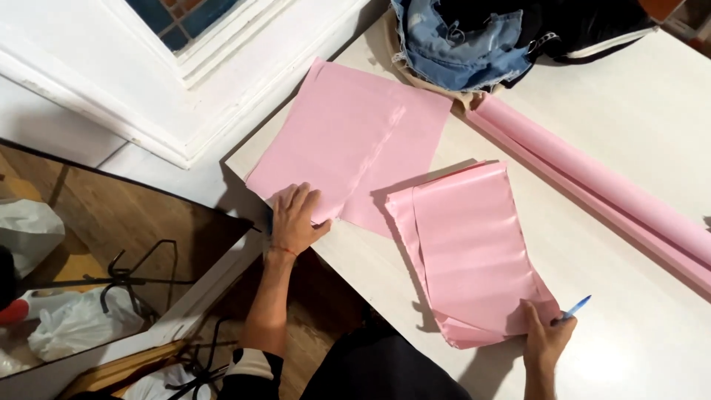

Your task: The person is measuring sections of pink leather material using a ruler and pen, and then cutting a piece with scissors.

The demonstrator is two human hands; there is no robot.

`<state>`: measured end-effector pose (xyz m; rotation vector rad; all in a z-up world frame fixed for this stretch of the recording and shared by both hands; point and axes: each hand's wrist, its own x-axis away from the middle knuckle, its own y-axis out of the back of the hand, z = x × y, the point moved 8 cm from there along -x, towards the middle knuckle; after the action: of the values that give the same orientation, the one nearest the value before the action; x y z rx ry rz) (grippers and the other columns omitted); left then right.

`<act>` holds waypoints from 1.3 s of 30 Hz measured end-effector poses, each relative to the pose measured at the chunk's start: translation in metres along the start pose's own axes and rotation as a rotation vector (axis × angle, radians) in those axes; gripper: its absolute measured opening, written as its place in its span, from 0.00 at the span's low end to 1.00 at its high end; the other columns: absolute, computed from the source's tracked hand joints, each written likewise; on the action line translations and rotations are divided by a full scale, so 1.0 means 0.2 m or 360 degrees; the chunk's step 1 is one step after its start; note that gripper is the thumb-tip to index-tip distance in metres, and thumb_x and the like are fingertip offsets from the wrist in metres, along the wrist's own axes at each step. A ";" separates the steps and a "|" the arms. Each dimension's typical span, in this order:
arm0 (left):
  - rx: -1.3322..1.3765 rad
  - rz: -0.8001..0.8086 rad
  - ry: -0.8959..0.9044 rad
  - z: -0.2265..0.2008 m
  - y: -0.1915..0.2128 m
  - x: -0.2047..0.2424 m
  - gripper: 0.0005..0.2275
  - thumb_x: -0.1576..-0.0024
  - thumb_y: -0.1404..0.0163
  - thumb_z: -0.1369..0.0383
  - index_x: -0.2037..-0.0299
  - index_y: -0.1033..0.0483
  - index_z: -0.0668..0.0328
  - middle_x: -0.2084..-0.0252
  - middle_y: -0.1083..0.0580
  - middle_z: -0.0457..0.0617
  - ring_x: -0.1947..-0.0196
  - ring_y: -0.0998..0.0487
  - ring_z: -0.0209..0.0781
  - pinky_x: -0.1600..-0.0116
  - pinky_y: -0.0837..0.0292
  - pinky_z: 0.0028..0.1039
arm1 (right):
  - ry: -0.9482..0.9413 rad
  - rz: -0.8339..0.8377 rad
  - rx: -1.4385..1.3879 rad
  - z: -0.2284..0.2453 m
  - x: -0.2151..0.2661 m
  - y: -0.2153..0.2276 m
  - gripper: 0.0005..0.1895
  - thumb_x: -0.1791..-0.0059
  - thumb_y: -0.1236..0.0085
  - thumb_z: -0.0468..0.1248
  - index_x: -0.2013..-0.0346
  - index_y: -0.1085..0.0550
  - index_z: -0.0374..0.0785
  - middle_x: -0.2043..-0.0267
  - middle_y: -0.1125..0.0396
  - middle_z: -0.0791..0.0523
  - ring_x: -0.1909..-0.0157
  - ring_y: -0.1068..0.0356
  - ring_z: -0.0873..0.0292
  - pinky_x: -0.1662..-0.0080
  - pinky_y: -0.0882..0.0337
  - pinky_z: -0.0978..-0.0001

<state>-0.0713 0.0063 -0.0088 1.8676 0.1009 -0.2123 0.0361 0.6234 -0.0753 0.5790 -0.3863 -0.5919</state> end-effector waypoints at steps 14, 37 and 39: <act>0.0109 -0.0103 -0.0070 -0.14 0.06 -0.05 0.27 0.56 0.34 0.53 0.48 0.21 0.60 0.37 0.29 0.61 0.35 0.33 0.60 0.35 0.38 0.59 | -0.0044 -0.0062 -0.0116 -0.09 0.01 0.05 0.31 0.52 0.29 0.39 0.48 0.43 0.34 0.54 0.42 0.49 0.54 0.32 0.51 0.60 0.20 0.65; 0.1108 0.0802 -0.1392 -1.62 -0.32 0.51 0.24 0.49 0.38 0.59 0.44 0.22 0.63 0.64 0.19 0.55 0.61 0.17 0.47 0.46 0.23 0.41 | -0.0032 -0.0108 -0.0166 0.07 0.22 0.12 0.32 0.55 0.25 0.43 0.58 0.45 0.43 0.64 0.45 0.57 0.68 0.41 0.65 0.73 0.32 0.75; 0.1123 0.0779 -0.1340 -1.59 -0.39 0.53 0.19 0.45 0.40 0.62 0.46 0.21 0.62 0.64 0.19 0.54 0.61 0.17 0.46 0.46 0.22 0.39 | -0.0045 -0.0107 -0.0165 0.12 0.23 0.12 0.32 0.56 0.25 0.43 0.59 0.45 0.43 0.65 0.45 0.57 0.68 0.39 0.65 0.73 0.30 0.75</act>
<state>0.0487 0.3278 -0.0107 2.2528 -1.1185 -0.7367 0.0699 0.6015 -0.0330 0.4862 -0.3613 -0.6814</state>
